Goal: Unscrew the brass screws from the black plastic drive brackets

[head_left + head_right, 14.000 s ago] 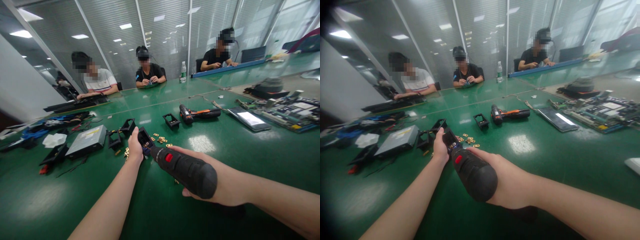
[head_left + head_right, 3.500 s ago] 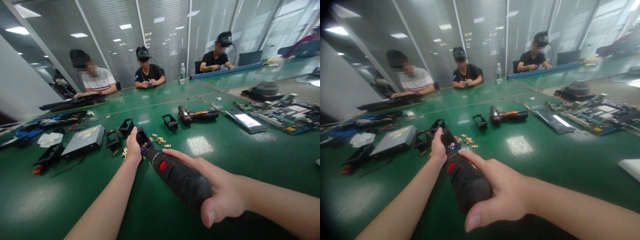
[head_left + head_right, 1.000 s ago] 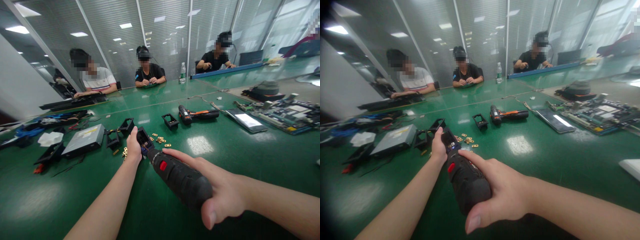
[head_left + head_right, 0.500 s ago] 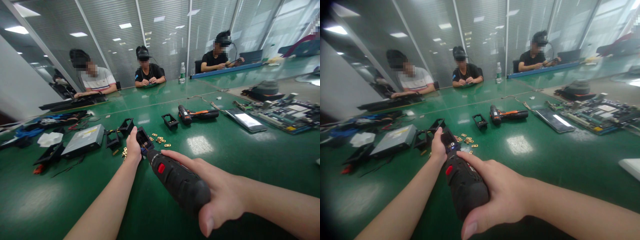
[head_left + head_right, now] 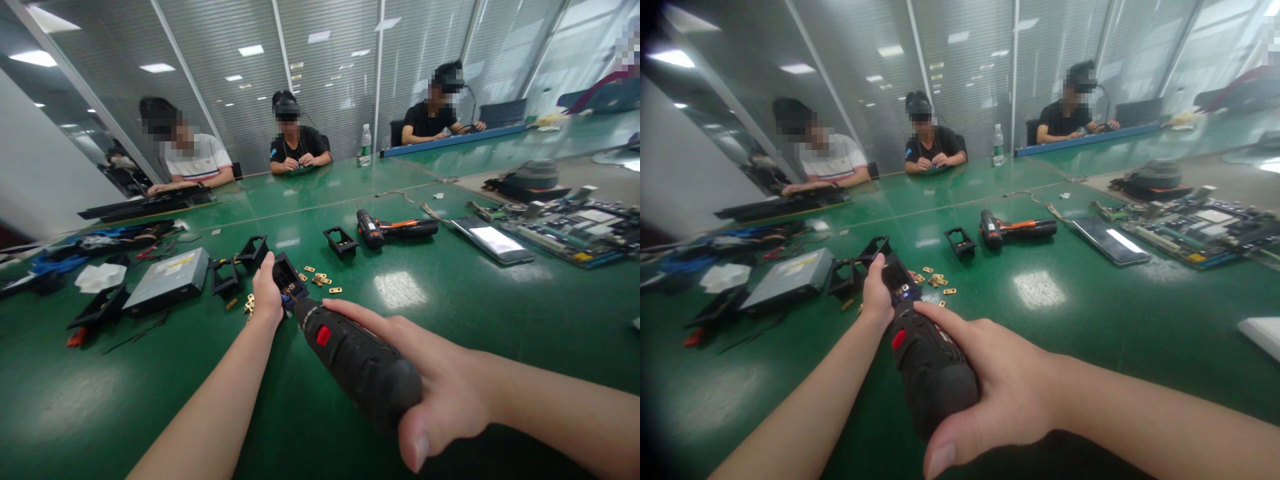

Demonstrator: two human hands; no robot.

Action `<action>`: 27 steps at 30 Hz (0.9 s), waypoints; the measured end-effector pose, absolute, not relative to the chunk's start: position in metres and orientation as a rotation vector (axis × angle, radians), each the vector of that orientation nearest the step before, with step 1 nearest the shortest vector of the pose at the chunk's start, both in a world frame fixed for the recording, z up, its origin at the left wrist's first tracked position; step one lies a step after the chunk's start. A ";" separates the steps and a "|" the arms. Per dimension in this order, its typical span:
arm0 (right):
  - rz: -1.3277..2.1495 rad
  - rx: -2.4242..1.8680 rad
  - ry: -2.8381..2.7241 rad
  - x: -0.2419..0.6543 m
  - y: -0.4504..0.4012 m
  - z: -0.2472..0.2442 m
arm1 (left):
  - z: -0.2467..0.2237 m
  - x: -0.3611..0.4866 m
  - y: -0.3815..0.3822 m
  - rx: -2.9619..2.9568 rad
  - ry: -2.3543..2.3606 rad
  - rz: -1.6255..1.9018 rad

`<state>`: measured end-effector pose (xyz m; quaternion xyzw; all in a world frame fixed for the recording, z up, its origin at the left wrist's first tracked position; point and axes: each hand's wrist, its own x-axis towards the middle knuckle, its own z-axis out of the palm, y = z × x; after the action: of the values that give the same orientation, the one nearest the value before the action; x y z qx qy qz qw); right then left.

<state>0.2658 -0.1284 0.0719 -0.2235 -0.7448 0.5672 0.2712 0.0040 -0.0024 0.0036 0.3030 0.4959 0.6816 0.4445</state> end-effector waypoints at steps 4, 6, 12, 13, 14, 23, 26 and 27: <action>1.511 -0.578 -1.989 0.266 -0.127 0.071 | 0.005 0.005 -0.003 0.745 1.231 1.693; 1.500 -0.593 -1.995 0.266 -0.127 0.070 | 0.006 0.005 -0.004 0.744 1.231 1.693; 1.482 -0.626 -2.018 0.268 -0.129 0.070 | 0.005 0.005 -0.004 0.752 1.247 1.696; 1.487 -0.628 -2.016 0.269 -0.129 0.071 | 0.004 0.004 -0.004 0.758 1.251 1.696; 1.492 -0.626 -2.012 0.269 -0.129 0.071 | 0.004 0.004 -0.004 0.763 1.252 1.695; 1.504 -0.654 -2.024 0.266 -0.130 0.071 | 0.003 0.004 -0.002 0.740 1.233 1.716; 1.499 -0.656 -2.019 0.265 -0.130 0.071 | 0.003 0.003 -0.001 0.734 1.234 1.717; 1.500 -0.653 -2.015 0.265 -0.130 0.071 | 0.003 0.003 -0.002 0.733 1.235 1.719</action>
<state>0.2654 -0.1302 0.0708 -0.2422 -0.7475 0.5566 0.2697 0.0031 -0.0015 0.0030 0.2946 0.4962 0.6906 0.4359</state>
